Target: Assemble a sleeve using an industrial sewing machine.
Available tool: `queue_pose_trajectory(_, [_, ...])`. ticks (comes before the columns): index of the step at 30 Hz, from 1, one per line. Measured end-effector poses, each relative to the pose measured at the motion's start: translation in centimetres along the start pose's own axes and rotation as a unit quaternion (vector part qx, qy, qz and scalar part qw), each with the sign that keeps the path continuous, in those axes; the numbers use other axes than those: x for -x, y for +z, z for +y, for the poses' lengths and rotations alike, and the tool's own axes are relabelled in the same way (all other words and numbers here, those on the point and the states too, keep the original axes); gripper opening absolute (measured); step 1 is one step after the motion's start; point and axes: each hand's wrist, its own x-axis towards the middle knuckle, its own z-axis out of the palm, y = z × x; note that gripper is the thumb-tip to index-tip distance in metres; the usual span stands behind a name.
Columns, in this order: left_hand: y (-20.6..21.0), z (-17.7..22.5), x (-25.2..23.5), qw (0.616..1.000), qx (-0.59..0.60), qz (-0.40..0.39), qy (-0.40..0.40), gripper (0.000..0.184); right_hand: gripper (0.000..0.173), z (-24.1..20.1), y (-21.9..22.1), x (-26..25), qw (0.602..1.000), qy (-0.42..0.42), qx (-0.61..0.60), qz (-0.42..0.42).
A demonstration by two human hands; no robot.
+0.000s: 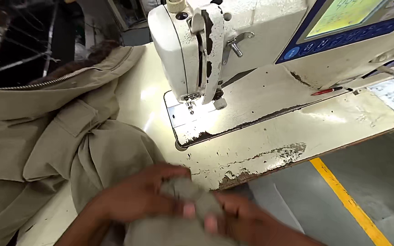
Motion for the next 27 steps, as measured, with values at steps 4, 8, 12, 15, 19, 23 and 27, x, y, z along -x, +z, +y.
queue_pose_trajectory(4, [-1.1,-1.4,-2.3,0.974,0.161,0.126,-0.097,0.019,0.032,0.9,-3.9,-2.7,0.936,-0.025,0.283,0.207])
queue_pose_trajectory(8, [-1.1,-1.5,-2.7,0.969,0.168,0.161,-0.083,0.026,0.033,1.3,-4.3,-3.7,0.873,-0.082,0.414,0.246])
queue_pose_trajectory(12, [-1.1,-1.8,-2.6,0.974,0.15,0.161,-0.057,0.034,0.029,1.6,-4.2,-4.1,0.899,-0.1,0.36,0.23])
queue_pose_trajectory(15, [-1.3,-2.4,-2.5,0.982,0.123,0.143,-0.017,0.037,0.027,2.2,-3.8,-4.2,0.892,-0.13,0.359,0.243])
queue_pose_trajectory(19, [-1.2,-2.4,-2.7,0.979,0.156,0.134,0.002,0.04,0.026,2.5,-3.6,-4.5,0.891,-0.153,0.344,0.253])
queue_pose_trajectory(23, [-1.1,-2.2,-2.5,0.98,0.143,0.135,-0.015,0.041,0.045,0.8,-3.5,-4.4,0.958,-0.05,0.207,0.19])
queue_pose_trajectory(27, [-0.9,-2.0,-2.6,0.979,0.146,0.137,-0.043,0.042,0.043,-0.2,-4.0,-4.1,0.974,0.02,0.181,0.135])
